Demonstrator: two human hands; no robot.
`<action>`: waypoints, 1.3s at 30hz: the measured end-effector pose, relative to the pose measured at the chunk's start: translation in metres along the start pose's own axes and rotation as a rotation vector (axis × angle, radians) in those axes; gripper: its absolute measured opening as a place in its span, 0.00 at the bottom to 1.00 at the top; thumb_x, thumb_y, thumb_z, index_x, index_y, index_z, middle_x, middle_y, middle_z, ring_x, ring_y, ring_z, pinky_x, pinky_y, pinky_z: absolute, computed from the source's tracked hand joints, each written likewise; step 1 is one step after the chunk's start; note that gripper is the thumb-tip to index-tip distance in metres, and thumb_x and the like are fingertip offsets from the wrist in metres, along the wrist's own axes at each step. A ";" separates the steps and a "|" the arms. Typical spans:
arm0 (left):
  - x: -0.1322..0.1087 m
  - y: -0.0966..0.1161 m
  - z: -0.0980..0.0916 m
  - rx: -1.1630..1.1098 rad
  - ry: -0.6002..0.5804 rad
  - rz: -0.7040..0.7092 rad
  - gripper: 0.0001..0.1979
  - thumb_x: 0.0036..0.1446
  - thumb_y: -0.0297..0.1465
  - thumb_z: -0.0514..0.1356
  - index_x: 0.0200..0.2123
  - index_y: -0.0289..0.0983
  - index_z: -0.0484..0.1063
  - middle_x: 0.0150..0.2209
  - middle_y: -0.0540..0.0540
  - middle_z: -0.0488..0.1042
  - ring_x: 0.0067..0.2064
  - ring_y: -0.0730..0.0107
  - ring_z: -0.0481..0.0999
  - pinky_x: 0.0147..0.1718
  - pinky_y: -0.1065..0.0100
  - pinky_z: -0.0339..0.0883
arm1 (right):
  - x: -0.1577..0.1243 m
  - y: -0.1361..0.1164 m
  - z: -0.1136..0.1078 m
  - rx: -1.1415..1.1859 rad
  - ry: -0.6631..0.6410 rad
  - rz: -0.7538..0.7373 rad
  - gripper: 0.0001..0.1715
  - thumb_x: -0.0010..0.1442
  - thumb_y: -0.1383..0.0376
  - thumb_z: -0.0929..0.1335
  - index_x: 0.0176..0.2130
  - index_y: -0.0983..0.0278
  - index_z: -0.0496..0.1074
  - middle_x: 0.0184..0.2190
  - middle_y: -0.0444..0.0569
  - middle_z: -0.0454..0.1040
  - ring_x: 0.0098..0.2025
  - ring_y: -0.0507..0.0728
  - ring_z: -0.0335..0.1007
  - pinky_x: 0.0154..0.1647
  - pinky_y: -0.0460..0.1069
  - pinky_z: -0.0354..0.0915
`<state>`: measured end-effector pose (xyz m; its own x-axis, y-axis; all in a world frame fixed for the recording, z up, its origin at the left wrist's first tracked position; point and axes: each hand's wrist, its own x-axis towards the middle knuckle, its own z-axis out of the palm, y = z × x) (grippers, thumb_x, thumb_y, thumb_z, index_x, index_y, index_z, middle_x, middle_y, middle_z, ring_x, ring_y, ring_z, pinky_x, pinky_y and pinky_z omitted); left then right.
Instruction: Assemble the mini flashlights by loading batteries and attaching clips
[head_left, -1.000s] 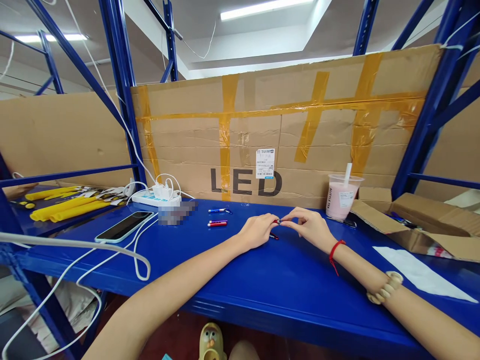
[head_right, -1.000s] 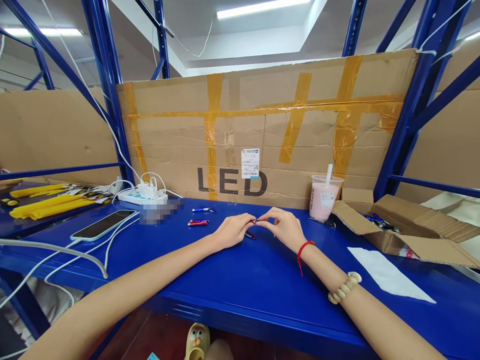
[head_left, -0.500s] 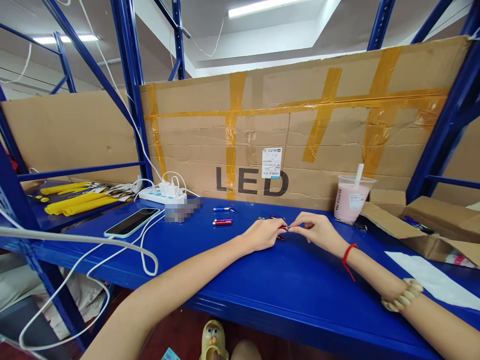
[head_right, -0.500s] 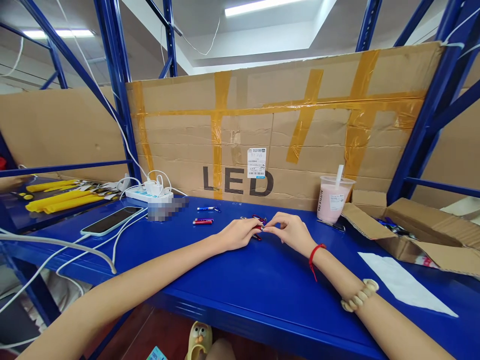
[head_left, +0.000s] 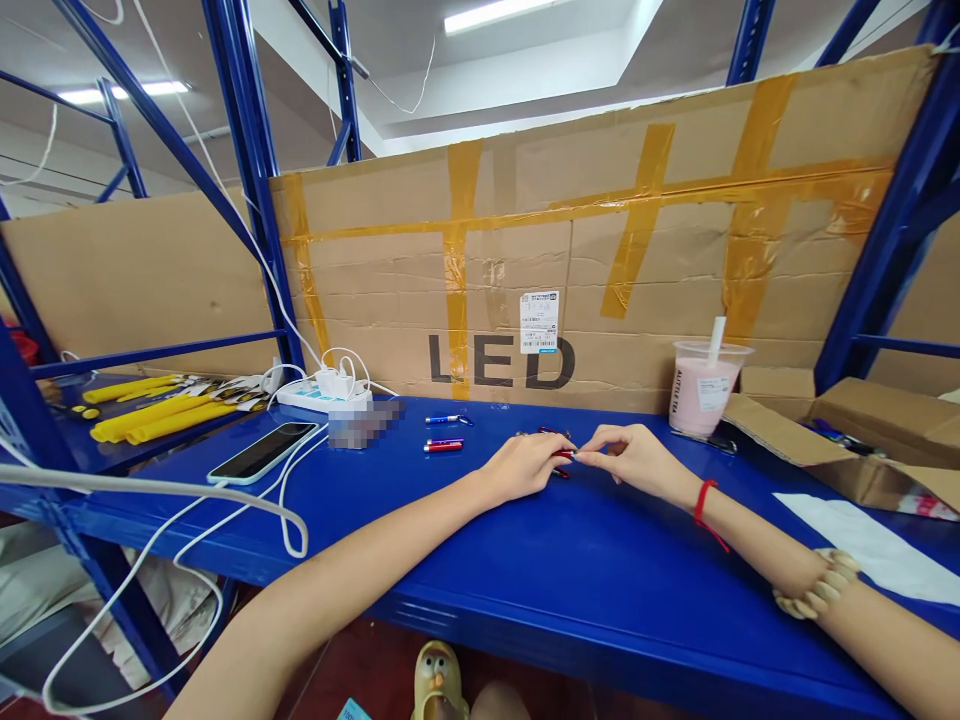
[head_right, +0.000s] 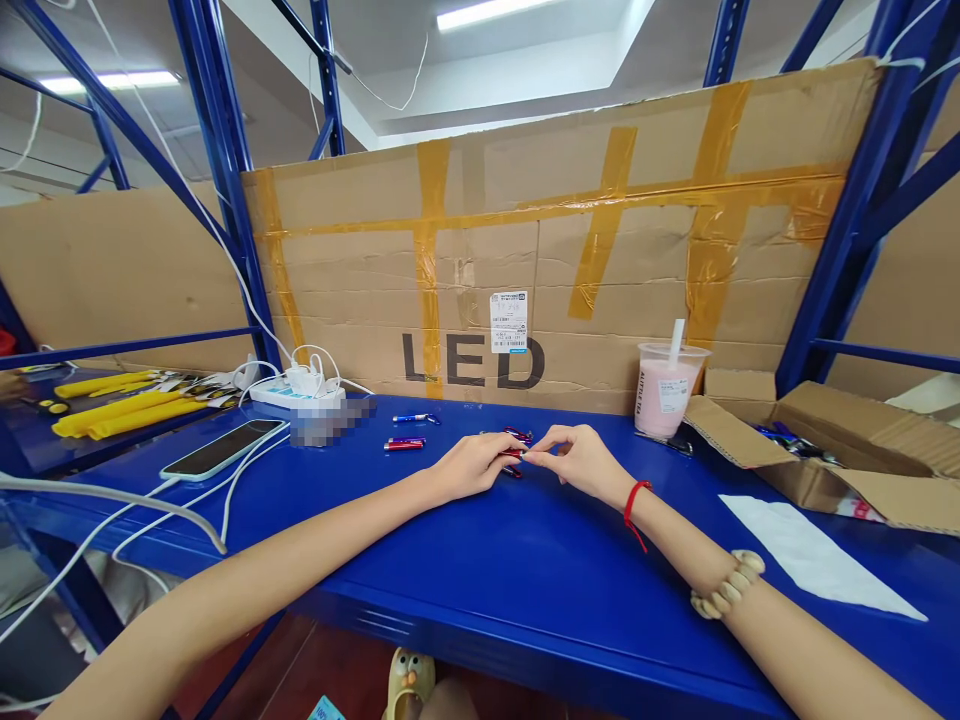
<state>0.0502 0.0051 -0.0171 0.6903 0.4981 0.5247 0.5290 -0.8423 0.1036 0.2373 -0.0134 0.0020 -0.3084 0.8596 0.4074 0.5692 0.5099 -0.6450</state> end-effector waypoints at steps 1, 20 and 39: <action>0.000 0.000 0.000 -0.003 0.002 -0.001 0.09 0.61 0.27 0.50 0.43 0.37 0.65 0.45 0.47 0.73 0.46 0.69 0.72 0.44 0.70 0.66 | 0.000 0.001 0.000 0.000 0.002 0.007 0.22 0.46 0.49 0.68 0.23 0.67 0.74 0.24 0.48 0.71 0.14 0.47 0.58 0.16 0.46 0.57; 0.003 0.004 -0.003 0.043 -0.001 -0.034 0.11 0.63 0.30 0.47 0.47 0.39 0.63 0.46 0.48 0.71 0.46 0.69 0.72 0.43 0.70 0.67 | 0.005 0.010 -0.002 0.071 -0.002 0.073 0.22 0.47 0.50 0.67 0.27 0.68 0.74 0.14 0.42 0.65 0.14 0.47 0.55 0.18 0.45 0.54; 0.000 -0.001 -0.001 -0.042 0.067 0.046 0.10 0.62 0.27 0.47 0.43 0.35 0.66 0.43 0.44 0.73 0.45 0.68 0.71 0.45 0.69 0.65 | -0.002 0.009 0.005 -0.152 -0.051 -0.141 0.19 0.58 0.55 0.59 0.27 0.64 0.70 0.26 0.46 0.72 0.15 0.47 0.61 0.20 0.45 0.58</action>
<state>0.0495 0.0056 -0.0160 0.6782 0.4451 0.5847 0.4753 -0.8725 0.1129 0.2394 -0.0101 -0.0080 -0.4287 0.7828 0.4511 0.6247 0.6175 -0.4779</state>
